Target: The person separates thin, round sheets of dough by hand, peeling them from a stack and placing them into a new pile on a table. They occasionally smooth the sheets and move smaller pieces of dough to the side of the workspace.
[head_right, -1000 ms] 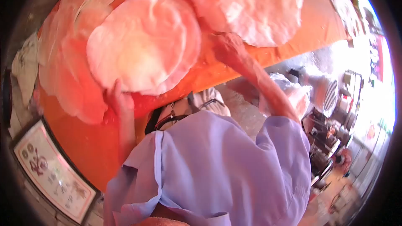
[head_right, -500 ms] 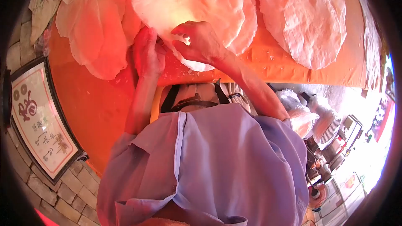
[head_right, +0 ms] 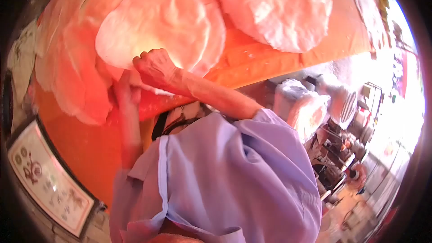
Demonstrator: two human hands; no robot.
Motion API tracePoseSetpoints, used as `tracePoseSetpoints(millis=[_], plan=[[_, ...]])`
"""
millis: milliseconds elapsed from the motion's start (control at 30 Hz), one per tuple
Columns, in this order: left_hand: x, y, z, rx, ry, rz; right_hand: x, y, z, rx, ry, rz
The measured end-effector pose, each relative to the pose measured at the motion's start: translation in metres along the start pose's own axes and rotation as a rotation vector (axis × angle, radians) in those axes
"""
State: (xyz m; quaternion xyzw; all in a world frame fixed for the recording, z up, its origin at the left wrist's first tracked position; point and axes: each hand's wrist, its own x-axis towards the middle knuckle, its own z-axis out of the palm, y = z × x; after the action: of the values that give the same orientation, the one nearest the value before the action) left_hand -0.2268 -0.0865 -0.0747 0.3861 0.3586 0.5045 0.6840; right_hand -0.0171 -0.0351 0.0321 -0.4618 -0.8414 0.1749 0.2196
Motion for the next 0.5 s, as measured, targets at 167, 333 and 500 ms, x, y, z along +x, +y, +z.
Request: tracePoseSetpoints(millis=[167, 333, 500], plan=[[-0.01, 0.039, 0.06, -0.256, 0.567, -0.037, 0.019, 0.094, -0.124, 0.322, 0.185, 0.301], [-0.014, 0.033, 0.06, -0.192, 0.522, 0.032, 0.022, 0.274, -0.264, 0.202, 0.304, -0.046], [-0.01, 0.029, 0.067, -0.05, 0.706, -0.031, 0.025, 0.3, -0.454, -0.627, 0.549, -0.121]])
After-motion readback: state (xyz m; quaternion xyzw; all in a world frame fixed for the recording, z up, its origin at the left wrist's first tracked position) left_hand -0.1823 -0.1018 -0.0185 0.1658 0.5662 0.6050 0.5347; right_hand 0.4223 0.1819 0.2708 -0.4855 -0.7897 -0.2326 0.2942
